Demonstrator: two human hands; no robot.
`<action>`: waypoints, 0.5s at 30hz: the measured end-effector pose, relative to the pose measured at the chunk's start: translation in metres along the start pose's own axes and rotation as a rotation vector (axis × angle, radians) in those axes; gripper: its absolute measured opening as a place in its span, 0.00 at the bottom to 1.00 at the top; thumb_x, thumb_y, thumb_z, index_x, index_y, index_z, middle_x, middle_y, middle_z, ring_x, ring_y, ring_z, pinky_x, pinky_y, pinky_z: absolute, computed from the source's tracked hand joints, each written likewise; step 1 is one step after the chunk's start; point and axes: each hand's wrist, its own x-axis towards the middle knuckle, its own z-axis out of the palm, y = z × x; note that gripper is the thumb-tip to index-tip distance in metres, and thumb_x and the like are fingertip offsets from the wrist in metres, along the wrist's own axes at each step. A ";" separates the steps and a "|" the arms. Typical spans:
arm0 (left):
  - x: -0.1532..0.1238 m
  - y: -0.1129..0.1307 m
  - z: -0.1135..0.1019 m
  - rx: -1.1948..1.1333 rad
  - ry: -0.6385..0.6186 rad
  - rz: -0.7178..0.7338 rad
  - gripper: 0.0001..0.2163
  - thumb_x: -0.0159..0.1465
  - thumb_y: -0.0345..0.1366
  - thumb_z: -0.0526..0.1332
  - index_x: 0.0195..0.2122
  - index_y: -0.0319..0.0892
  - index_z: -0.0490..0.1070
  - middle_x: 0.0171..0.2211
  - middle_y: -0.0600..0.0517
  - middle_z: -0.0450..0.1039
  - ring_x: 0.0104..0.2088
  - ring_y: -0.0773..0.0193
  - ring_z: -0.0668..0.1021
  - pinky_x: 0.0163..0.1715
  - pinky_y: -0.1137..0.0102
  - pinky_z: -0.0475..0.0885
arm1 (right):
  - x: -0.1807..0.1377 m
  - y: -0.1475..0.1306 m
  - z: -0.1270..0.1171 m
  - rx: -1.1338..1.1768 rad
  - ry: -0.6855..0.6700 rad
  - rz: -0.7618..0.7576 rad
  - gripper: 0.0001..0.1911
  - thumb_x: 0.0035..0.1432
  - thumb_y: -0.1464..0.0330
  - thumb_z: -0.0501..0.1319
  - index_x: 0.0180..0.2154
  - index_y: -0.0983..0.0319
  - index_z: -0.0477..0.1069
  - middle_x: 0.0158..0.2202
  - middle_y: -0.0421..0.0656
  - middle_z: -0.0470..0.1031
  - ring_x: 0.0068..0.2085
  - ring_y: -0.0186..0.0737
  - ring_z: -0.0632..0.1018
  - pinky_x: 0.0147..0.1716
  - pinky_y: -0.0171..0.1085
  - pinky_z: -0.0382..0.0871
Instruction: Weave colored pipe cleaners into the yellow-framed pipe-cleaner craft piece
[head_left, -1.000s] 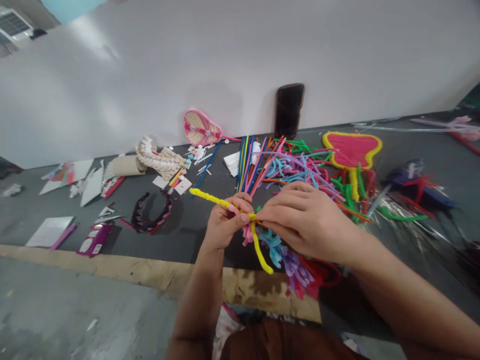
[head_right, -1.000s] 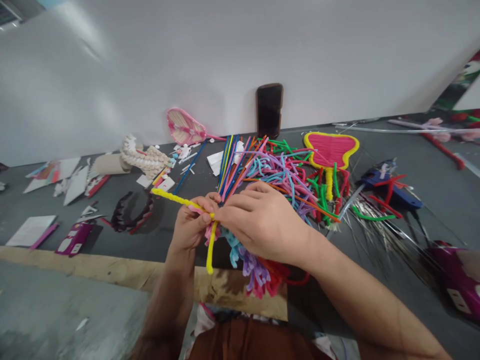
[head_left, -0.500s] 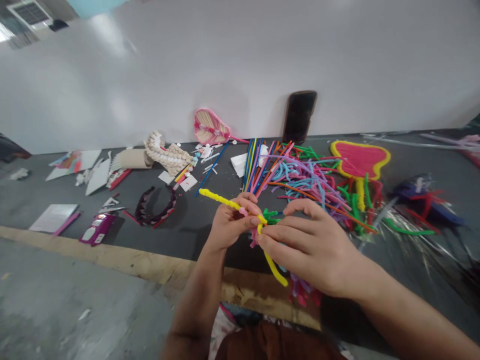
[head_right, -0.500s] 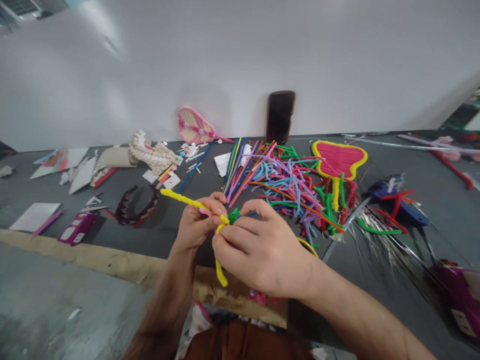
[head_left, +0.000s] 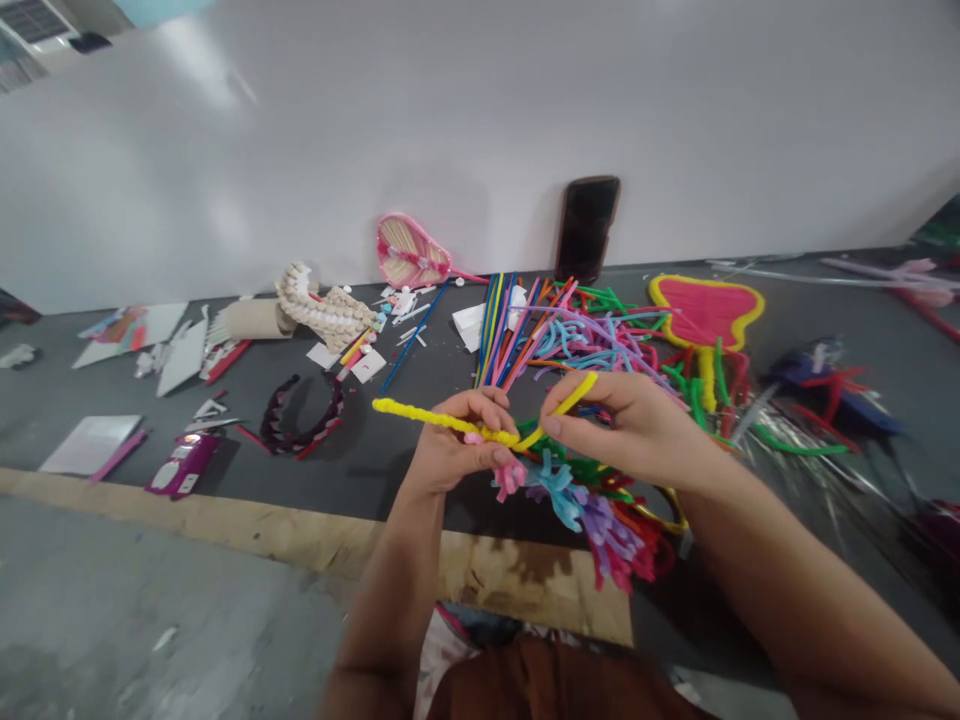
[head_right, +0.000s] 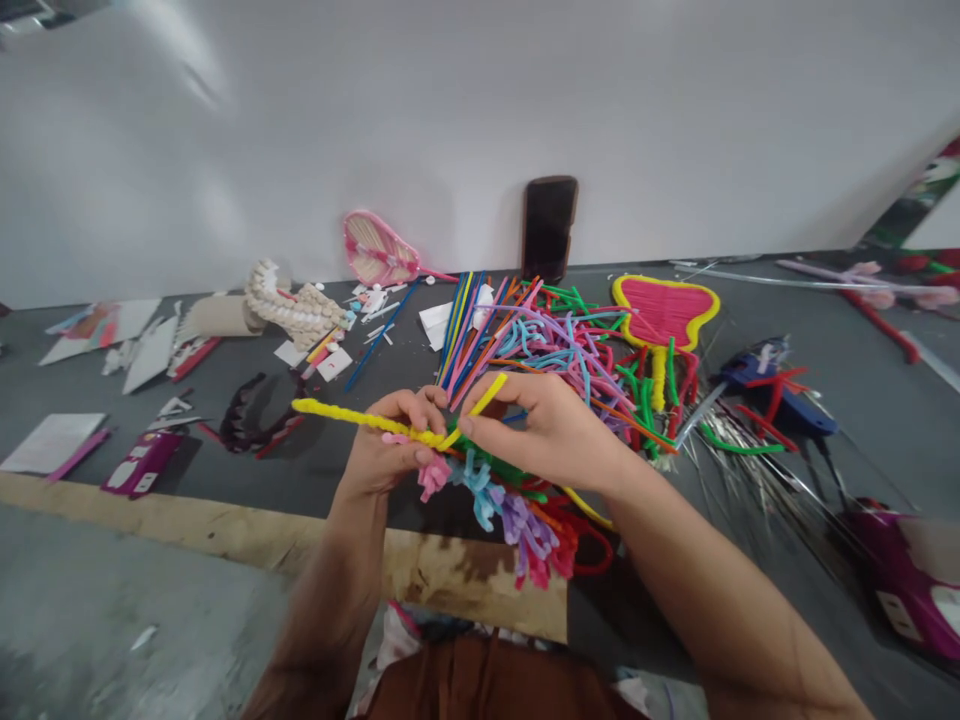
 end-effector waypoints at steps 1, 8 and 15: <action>0.000 0.001 0.000 0.018 0.003 0.002 0.16 0.43 0.38 0.78 0.27 0.43 0.73 0.25 0.50 0.76 0.43 0.55 0.73 0.46 0.60 0.67 | 0.001 0.002 -0.001 0.039 -0.014 0.024 0.05 0.58 0.68 0.61 0.31 0.62 0.74 0.28 0.39 0.76 0.26 0.31 0.73 0.25 0.30 0.66; -0.001 0.004 0.002 0.060 -0.032 0.050 0.12 0.47 0.35 0.76 0.26 0.43 0.73 0.25 0.51 0.76 0.39 0.59 0.73 0.46 0.62 0.66 | 0.007 0.017 0.002 0.204 -0.097 0.185 0.07 0.56 0.65 0.62 0.29 0.63 0.72 0.24 0.36 0.69 0.25 0.29 0.67 0.24 0.30 0.63; -0.002 0.007 -0.001 0.104 -0.066 0.035 0.11 0.47 0.36 0.76 0.29 0.42 0.76 0.26 0.51 0.74 0.40 0.58 0.72 0.39 0.67 0.68 | 0.010 0.028 0.012 0.195 -0.143 0.231 0.10 0.56 0.63 0.62 0.30 0.63 0.71 0.22 0.34 0.66 0.23 0.29 0.64 0.22 0.30 0.59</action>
